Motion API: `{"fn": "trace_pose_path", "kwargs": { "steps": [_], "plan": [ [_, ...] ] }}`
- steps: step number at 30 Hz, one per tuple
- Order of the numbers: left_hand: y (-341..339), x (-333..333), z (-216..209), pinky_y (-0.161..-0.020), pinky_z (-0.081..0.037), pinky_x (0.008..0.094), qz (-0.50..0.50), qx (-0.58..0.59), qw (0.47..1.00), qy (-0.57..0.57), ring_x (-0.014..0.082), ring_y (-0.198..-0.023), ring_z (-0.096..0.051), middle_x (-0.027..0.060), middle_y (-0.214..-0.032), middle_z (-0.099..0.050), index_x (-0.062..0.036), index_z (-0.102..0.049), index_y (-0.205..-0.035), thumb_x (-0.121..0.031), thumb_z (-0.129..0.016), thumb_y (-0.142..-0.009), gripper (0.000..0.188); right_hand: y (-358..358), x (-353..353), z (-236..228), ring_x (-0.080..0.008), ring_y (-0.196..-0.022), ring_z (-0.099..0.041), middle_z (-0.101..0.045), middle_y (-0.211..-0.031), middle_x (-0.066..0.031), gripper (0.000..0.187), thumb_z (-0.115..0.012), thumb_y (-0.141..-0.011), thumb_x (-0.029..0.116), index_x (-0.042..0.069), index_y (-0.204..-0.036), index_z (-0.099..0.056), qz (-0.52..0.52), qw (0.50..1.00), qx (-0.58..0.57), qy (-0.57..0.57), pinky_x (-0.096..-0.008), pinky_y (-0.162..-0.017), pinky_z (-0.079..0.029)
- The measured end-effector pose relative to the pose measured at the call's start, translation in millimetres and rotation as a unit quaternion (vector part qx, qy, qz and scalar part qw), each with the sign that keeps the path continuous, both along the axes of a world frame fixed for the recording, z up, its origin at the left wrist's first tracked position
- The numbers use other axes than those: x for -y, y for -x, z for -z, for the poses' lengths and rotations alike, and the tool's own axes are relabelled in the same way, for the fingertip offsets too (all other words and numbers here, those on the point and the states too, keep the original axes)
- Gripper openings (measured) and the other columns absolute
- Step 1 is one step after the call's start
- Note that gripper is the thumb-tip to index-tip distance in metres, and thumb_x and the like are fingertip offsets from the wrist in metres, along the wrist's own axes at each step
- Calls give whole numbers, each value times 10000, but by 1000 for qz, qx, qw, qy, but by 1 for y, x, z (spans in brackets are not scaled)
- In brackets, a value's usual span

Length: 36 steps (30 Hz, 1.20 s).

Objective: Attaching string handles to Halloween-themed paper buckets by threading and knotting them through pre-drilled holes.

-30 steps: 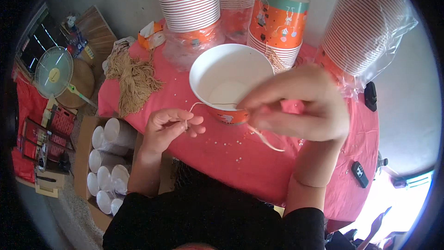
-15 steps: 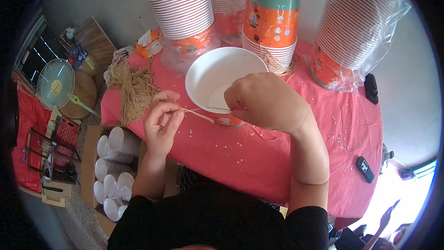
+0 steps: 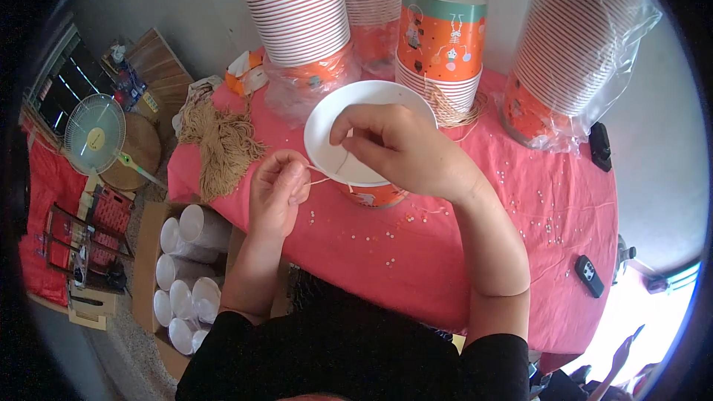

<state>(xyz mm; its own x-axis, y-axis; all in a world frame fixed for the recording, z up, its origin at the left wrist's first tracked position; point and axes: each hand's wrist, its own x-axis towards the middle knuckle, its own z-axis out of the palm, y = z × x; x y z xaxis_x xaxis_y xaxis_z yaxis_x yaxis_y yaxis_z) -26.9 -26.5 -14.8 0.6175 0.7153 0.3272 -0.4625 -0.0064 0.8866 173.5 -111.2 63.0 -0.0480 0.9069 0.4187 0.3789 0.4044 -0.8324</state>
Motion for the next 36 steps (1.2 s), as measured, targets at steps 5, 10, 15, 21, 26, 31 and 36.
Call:
{"fn": "trace_pose_path", "kwargs": {
  "steps": [5, 10, 15, 21, 26, 31, 36],
  "plan": [
    [-3, 2, 1, -492, -277, 182, -20, 62, 996, 55, 18, -577, -347, -53, -726, -464, -71, -581, -1027, -130, -575, -975, 79, 3, 5, -13, -97, -547, -475, -497, -593, -6, 131, -700, -829, 78, 3, -932, -667, -26, 986, 125, 105, -275, -509, -365],
    [-3, 1, 3, -499, -285, 179, 4, 87, 994, 66, 22, -577, -336, -50, -728, -442, -81, -572, -1019, -140, -557, -985, 69, 10, 4, -8, -203, -546, -588, -603, -610, -100, 176, -727, -788, 131, 13, -914, -692, 25, 978, 192, 75, -351, -523, -438],
    [-2, 3, 4, -479, -289, 181, 2, 98, 991, 95, 21, -548, -358, -52, -662, -447, -49, -587, -995, -131, -586, -974, 85, 9, -2, 0, -245, -584, -633, -637, -645, -124, 146, -716, -767, 138, 34, -867, -699, 47, 979, 194, 36, -368, -554, -474],
    [4, 1, 6, -499, -285, 179, 14, 68, 996, 63, 23, -575, -334, -43, -720, -443, -74, -568, -1009, -135, -547, -987, 69, 12, 2, -11, -256, -597, -642, -641, -652, -123, 145, -710, -765, 143, 48, -875, -706, 58, 974, 194, 104, -371, -567, -486],
    [2, 3, 5, -502, -283, 181, 15, 91, 994, 62, 22, -576, -335, -45, -715, -437, -74, -572, -1008, -137, -554, -983, 71, 15, -1, 4, -157, -553, -513, -529, -600, -46, 119, -723, -779, 106, 33, -870, -697, 53, 975, 213, 14, -314, -517, -391],
    [7, 0, 8, -520, -303, 183, 2, 46, 998, 39, 31, -603, -382, -37, -733, -474, -65, -583, -1027, -113, -560, -974, 76, 6, -1, 3, -52, -504, -363, -405, -547, 38, 55, -709, -800, 23, 9, -837, -671, 47, 988, 144, -36, -265, -461, -272],
    [-1, -3, 3, -575, -356, 179, -199, -29, 955, -220, 22, -678, -441, 22, -981, -623, 12, -626, -1059, -31, -628, -926, 140, 3, 4, -8, -203, -557, -587, -628, -648, -116, 117, -707, -789, 96, 18, -876, -706, 58, 988, 139, 40, -338, -549, -463]
  ]
}}
